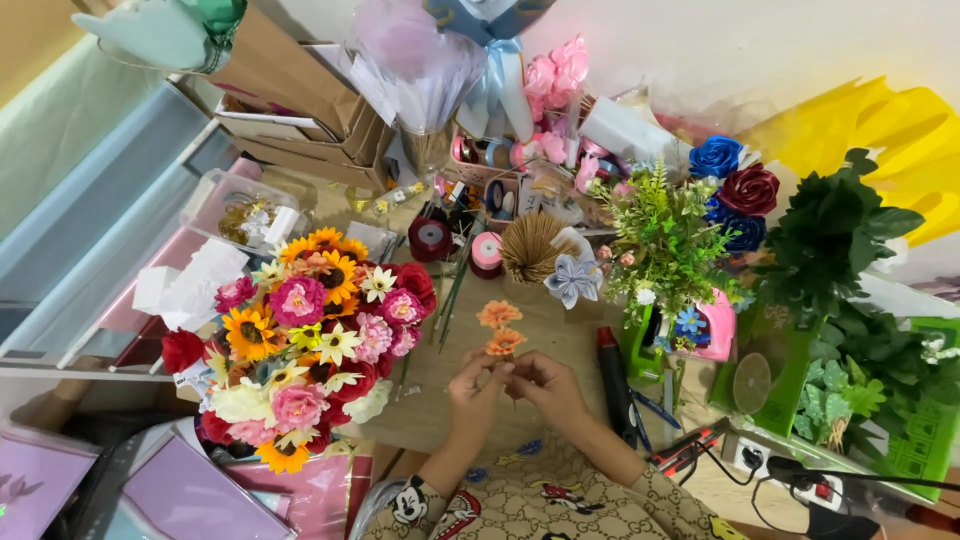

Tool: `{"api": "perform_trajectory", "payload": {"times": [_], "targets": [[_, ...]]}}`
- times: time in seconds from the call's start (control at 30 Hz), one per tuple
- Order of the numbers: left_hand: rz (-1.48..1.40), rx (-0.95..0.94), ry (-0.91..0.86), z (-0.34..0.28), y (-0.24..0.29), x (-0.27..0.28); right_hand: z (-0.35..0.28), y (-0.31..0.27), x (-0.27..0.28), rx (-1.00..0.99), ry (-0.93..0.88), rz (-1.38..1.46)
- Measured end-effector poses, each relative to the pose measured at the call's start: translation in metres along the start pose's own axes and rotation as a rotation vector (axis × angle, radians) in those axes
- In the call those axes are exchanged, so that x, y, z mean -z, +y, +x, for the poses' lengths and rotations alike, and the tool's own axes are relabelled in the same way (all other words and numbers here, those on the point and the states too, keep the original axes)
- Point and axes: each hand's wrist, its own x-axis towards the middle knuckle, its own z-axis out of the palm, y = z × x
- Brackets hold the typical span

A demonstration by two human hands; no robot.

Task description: The person arranges artificial flowers into a bouquet on a cluttered table. They use a hot glue gun to apply adhesive to the stems of a sunflower and small orange flowers before inserting them into the arrangement.

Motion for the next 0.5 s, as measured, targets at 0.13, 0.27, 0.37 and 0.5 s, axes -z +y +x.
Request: {"api": "perform_trajectory", "payload": {"times": [0.13, 0.27, 0.37, 0.5], "targets": [[-0.335, 0.257, -0.061, 0.006, 0.016, -0.005, 0.003, 0.007, 0.005, -0.193, -0.044, 0.224], [-0.426, 0.32, 0.044, 0.005, -0.01, -0.013, 0.003, 0.008, 0.003, -0.163, -0.046, 0.285], [-0.24, 0.262, -0.03, 0.008, 0.014, -0.006, 0.004, 0.001, 0.006, -0.099, -0.01, 0.111], [-0.025, -0.062, -0.093, 0.013, 0.005, 0.002, 0.006, -0.011, 0.012, 0.229, 0.087, -0.183]]}}
